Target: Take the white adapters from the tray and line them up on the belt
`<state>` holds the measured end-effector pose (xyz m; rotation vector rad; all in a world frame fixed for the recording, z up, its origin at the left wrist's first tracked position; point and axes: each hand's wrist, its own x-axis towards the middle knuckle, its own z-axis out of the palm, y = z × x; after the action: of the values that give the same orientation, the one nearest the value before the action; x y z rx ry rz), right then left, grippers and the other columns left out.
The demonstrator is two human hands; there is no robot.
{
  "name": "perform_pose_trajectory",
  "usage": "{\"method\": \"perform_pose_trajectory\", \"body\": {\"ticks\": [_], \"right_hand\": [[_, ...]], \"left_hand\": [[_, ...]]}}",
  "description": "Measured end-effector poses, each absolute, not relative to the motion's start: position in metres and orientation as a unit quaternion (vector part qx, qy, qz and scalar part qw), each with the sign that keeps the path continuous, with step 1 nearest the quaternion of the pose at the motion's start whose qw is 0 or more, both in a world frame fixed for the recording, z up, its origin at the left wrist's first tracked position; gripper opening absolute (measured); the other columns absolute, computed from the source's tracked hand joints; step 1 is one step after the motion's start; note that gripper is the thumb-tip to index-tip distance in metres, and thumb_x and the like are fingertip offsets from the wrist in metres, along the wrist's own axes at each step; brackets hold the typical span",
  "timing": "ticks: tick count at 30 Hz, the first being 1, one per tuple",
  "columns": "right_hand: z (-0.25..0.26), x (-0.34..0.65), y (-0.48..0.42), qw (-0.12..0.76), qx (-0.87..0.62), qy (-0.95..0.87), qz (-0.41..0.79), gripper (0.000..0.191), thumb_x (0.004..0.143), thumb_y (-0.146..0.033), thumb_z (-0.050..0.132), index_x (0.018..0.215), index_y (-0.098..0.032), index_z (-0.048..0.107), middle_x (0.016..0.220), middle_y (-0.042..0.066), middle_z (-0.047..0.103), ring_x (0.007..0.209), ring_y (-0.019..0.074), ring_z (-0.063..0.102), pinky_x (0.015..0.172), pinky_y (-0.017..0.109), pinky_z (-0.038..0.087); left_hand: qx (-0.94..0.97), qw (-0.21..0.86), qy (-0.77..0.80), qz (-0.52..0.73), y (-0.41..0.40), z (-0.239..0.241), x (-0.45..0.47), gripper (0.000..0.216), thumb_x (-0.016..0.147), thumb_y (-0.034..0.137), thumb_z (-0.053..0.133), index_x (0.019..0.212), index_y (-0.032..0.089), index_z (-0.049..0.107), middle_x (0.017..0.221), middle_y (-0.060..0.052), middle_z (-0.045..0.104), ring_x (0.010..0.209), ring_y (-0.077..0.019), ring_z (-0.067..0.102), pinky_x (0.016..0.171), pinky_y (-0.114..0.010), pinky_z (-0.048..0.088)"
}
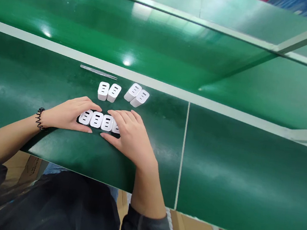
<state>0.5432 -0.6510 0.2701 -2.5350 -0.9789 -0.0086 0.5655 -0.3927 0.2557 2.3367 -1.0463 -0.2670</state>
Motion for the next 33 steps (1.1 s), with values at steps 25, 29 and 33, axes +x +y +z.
{"method": "perform_pose_trajectory", "body": {"ticks": [25,29,33], "right_hand": [[0.276,0.548,-0.675,0.260,-0.907,-0.308,0.126,0.071,0.085,-0.040,0.071,0.146,-0.025,0.038,0.143,0.010,0.055,0.129,0.0301,0.054,0.107,0.049,0.047],[0.273,0.552,-0.686,0.285,-0.900,-0.276,0.182,0.078,0.084,-0.039,0.071,0.150,-0.028,0.033,0.148,0.008,0.051,0.133,0.0295,0.052,0.111,0.048,0.046],[0.269,0.555,-0.689,0.295,-0.897,-0.264,0.198,0.074,0.083,-0.039,0.069,0.149,-0.028,0.036,0.149,0.007,0.050,0.136,0.0295,0.050,0.114,0.050,0.043]], "left_hand": [[0.872,0.266,-0.403,-0.083,-0.393,0.254,0.567,0.058,0.084,0.044,0.075,0.128,0.015,0.049,0.118,-0.010,0.064,0.103,-0.0238,0.059,0.083,-0.033,0.048],[0.872,0.262,-0.404,-0.084,-0.392,0.254,0.567,0.058,0.085,0.044,0.075,0.128,0.016,0.049,0.118,-0.010,0.064,0.103,-0.0239,0.059,0.083,-0.033,0.048],[0.872,0.262,-0.406,-0.080,-0.392,0.255,0.567,0.056,0.085,0.042,0.074,0.128,0.016,0.048,0.120,-0.010,0.064,0.104,-0.0238,0.059,0.085,-0.033,0.047]]}}
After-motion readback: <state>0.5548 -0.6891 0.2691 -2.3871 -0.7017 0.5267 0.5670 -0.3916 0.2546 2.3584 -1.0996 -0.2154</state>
